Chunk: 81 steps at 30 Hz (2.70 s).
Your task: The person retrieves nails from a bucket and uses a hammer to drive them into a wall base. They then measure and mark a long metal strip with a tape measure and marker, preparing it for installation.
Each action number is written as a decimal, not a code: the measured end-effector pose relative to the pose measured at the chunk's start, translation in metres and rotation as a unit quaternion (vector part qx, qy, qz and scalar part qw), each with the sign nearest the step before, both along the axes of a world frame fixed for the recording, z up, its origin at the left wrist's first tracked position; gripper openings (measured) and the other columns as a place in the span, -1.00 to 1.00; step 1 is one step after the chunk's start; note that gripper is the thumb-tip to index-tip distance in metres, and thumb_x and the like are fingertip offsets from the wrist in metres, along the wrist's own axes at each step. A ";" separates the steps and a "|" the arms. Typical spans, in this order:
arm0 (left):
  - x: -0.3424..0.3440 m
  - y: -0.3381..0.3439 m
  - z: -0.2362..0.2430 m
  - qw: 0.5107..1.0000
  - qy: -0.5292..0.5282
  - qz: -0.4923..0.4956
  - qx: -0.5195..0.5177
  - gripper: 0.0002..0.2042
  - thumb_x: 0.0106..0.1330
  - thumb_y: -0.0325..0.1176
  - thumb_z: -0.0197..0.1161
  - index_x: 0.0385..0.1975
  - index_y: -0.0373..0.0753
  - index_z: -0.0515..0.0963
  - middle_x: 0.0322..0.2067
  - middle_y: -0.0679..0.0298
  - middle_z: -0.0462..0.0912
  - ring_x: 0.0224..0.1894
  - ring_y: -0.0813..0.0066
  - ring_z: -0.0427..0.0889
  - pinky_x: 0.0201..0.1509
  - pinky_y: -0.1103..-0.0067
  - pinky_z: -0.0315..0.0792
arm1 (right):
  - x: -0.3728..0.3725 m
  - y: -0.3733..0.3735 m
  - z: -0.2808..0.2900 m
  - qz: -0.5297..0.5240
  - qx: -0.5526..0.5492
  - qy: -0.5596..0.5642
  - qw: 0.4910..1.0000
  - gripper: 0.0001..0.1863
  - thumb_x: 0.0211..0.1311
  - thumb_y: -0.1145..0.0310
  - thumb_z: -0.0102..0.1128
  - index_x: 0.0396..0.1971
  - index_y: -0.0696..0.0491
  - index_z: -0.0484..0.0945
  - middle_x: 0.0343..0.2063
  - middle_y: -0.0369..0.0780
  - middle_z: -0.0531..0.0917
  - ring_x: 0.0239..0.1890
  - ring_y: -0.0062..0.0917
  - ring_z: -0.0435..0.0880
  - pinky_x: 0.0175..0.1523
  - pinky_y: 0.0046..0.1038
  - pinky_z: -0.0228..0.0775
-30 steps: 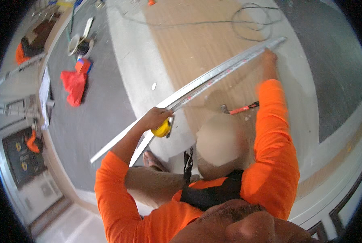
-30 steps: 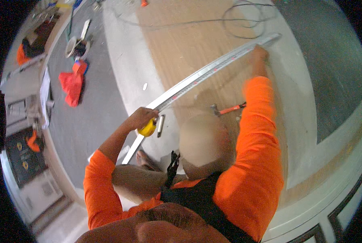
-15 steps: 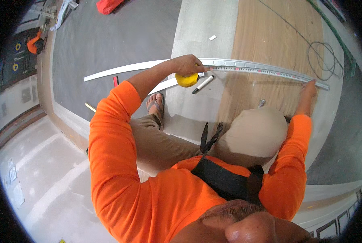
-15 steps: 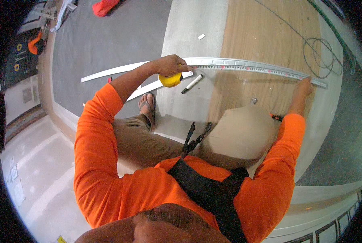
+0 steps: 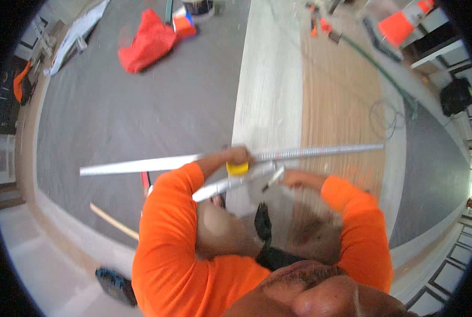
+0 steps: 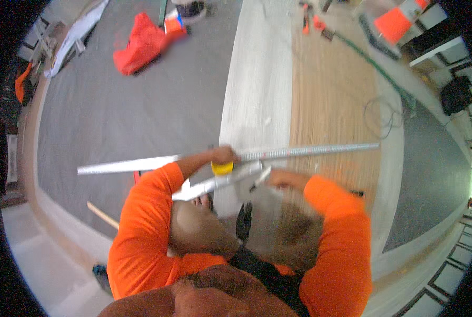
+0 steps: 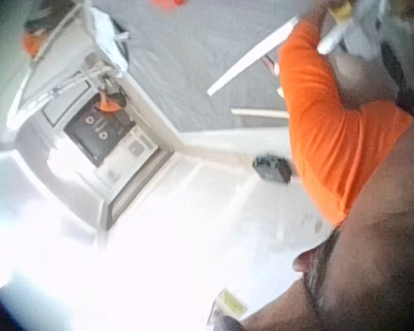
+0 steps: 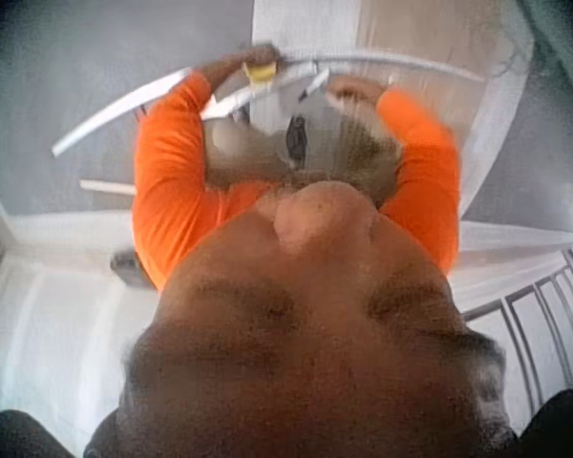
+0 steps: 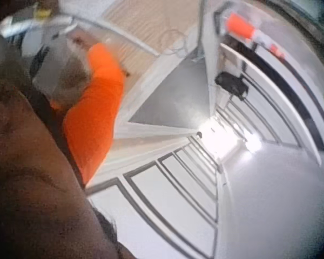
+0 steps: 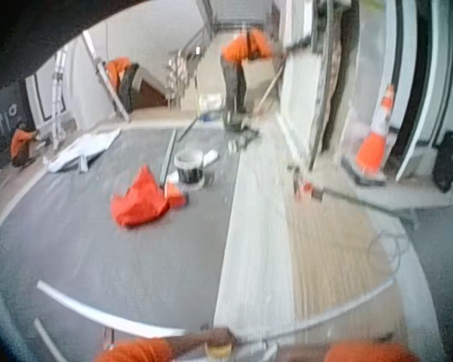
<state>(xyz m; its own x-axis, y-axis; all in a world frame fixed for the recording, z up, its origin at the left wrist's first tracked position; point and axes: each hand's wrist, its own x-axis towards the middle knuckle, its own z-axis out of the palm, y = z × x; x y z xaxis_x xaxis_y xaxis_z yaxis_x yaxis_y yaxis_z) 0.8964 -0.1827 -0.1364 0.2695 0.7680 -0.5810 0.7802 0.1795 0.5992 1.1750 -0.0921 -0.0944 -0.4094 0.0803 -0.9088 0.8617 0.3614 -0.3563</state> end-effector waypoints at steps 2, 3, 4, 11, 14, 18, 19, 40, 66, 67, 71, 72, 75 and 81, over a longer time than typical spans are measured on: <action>0.000 0.007 -0.027 0.997 -0.065 -0.003 0.030 -0.54 0.26 0.05 0.06 -0.39 -0.26 0.67 -0.37 -0.08 0.67 -0.35 0.03 0.65 -0.15 0.22 0.48 | 0.001 -0.018 -0.026 -0.117 0.008 -0.011 0.993 -0.53 0.31 -0.08 0.09 -0.26 0.09 0.59 -0.62 -0.16 0.63 -0.73 -0.50 0.54 -0.62 -0.39 0.45; -0.001 0.007 -0.059 0.993 -0.103 -0.011 0.056 -0.57 0.25 0.02 0.07 -0.41 -0.27 0.67 -0.42 -0.06 0.66 -0.39 0.08 0.64 -0.20 0.24 0.48 | -0.003 -0.028 -0.029 -0.162 0.053 -0.026 0.985 -0.50 0.28 -0.08 0.13 -0.36 0.14 0.60 -0.63 -0.14 0.64 -0.71 -0.48 0.57 -0.61 -0.39 0.47; -0.005 0.009 -0.091 0.987 -0.143 -0.013 0.076 -0.59 0.24 -0.02 0.08 -0.42 -0.28 0.66 -0.47 -0.04 0.66 -0.44 0.13 0.63 -0.25 0.26 0.48 | -0.010 -0.036 -0.031 -0.200 0.091 -0.041 0.975 -0.46 0.25 -0.09 0.16 -0.45 0.20 0.61 -0.63 -0.12 0.66 -0.70 -0.45 0.61 -0.60 -0.40 0.49; 0.004 0.014 -0.011 0.946 -0.300 0.075 -0.100 -0.65 0.30 -0.06 0.13 -0.34 -0.22 0.69 -0.42 0.17 0.68 -0.39 0.42 0.58 -0.26 0.45 0.46 | -0.002 -0.070 -0.047 -0.398 0.119 -0.010 0.909 -0.57 0.16 0.13 0.23 -0.51 0.29 0.61 -0.60 -0.08 0.68 -0.63 -0.41 0.67 -0.52 -0.38 0.55; 0.014 0.001 0.017 0.922 -0.338 0.078 -0.173 -0.66 0.32 -0.04 0.14 -0.23 -0.17 0.68 -0.33 0.26 0.67 -0.33 0.47 0.57 -0.22 0.48 0.46 | 0.016 -0.093 -0.041 -0.385 0.039 0.023 0.922 -0.64 0.16 0.21 0.19 -0.46 0.28 0.61 -0.57 -0.09 0.68 -0.61 -0.41 0.68 -0.51 -0.38 0.55; 0.024 -0.025 0.029 0.923 -0.333 0.055 -0.185 -0.61 0.38 0.03 0.06 -0.14 -0.14 0.65 -0.27 0.28 0.66 -0.29 0.46 0.57 -0.16 0.50 0.48 | 0.026 -0.103 -0.012 -0.185 -0.120 -0.008 0.975 -0.60 0.20 0.14 0.15 -0.52 0.23 0.61 -0.64 -0.13 0.64 -0.64 -0.40 0.64 -0.52 -0.36 0.53; 0.019 -0.035 -0.010 0.944 -0.325 -0.013 -0.057 -0.56 0.43 0.09 -0.05 -0.09 -0.11 0.62 -0.29 0.28 0.66 -0.29 0.44 0.57 -0.12 0.53 0.49 | 0.012 -0.089 0.004 -0.161 -0.162 -0.004 0.974 -0.62 0.21 0.15 0.15 -0.47 0.23 0.59 -0.61 -0.13 0.64 -0.63 -0.40 0.65 -0.53 -0.37 0.54; 0.056 0.019 0.213 0.903 -0.385 0.157 -0.103 -0.51 0.38 0.11 0.10 -0.16 -0.28 0.57 -0.41 0.34 0.58 -0.40 0.57 0.56 -0.31 0.58 0.48 | 0.035 0.014 0.183 -0.534 -0.128 0.490 0.677 -0.76 0.27 0.23 0.21 -0.30 0.13 0.55 -0.44 -0.18 0.67 -0.45 -0.47 0.69 -0.46 -0.46 0.51; 0.107 0.007 0.242 0.937 -0.306 0.102 0.133 -0.56 0.46 0.06 -0.01 -0.47 -0.21 0.49 -0.54 0.37 0.53 -0.47 0.61 0.47 -0.36 0.60 0.40 | 0.035 0.009 0.212 -0.520 -0.039 0.492 0.697 -0.64 0.23 0.13 0.30 -0.34 0.19 0.56 -0.50 -0.20 0.64 -0.48 -0.53 0.66 -0.41 -0.53 0.53; 0.105 0.007 0.239 0.932 -0.324 0.111 0.114 -0.56 0.46 0.06 -0.01 -0.46 -0.20 0.49 -0.54 0.37 0.53 -0.48 0.60 0.49 -0.36 0.59 0.42 | 0.035 0.009 0.211 -0.517 -0.047 0.500 0.693 -0.64 0.23 0.13 0.30 -0.34 0.19 0.56 -0.49 -0.20 0.65 -0.48 -0.53 0.66 -0.40 -0.52 0.53; 0.104 0.009 0.238 0.883 -0.446 0.147 -0.016 -0.59 0.44 0.07 0.00 -0.42 -0.16 0.48 -0.53 0.34 0.55 -0.49 0.50 0.54 -0.38 0.54 0.46 | 0.037 0.015 0.208 -0.489 -0.084 0.531 0.686 -0.68 0.26 0.17 0.28 -0.31 0.18 0.55 -0.43 -0.20 0.67 -0.43 -0.54 0.67 -0.32 -0.50 0.56; 0.103 0.009 0.236 0.858 -0.485 0.157 -0.062 -0.61 0.44 0.07 0.00 -0.40 -0.14 0.48 -0.52 0.33 0.55 -0.50 0.47 0.56 -0.38 0.53 0.47 | 0.037 0.016 0.208 -0.479 -0.095 0.539 0.687 -0.69 0.27 0.19 0.27 -0.29 0.17 0.55 -0.41 -0.21 0.67 -0.41 -0.54 0.67 -0.30 -0.49 0.56; 0.102 0.008 0.233 0.708 -0.608 0.213 -0.289 -0.63 0.42 0.09 0.01 -0.38 -0.10 0.46 -0.51 0.30 0.55 -0.53 0.38 0.55 -0.41 0.48 0.47 | 0.043 0.017 0.209 -0.447 -0.150 0.566 0.676 -0.75 0.30 0.26 0.23 -0.21 0.16 0.55 -0.30 -0.21 0.67 -0.31 -0.53 0.68 -0.19 -0.48 0.57; 0.097 0.015 0.226 0.619 -0.675 0.171 -0.364 -0.63 0.46 0.07 -0.08 -0.41 -0.08 0.42 -0.50 0.26 0.50 -0.54 0.27 0.54 -0.44 0.37 0.45 | 0.054 0.027 0.208 -0.372 -0.149 0.577 0.712 -0.75 0.35 0.36 0.15 -0.08 0.18 0.53 -0.18 -0.16 0.66 -0.13 -0.45 0.67 -0.01 -0.40 0.54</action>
<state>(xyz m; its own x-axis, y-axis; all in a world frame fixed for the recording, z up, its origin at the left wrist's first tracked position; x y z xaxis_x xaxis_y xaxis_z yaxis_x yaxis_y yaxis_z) 0.9939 -0.1675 0.0897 0.7806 0.5814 -0.2295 -0.5001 0.8012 0.3287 1.2294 -0.0654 0.1133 -0.8416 0.5394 -0.0252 -0.1527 -0.2824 -0.9470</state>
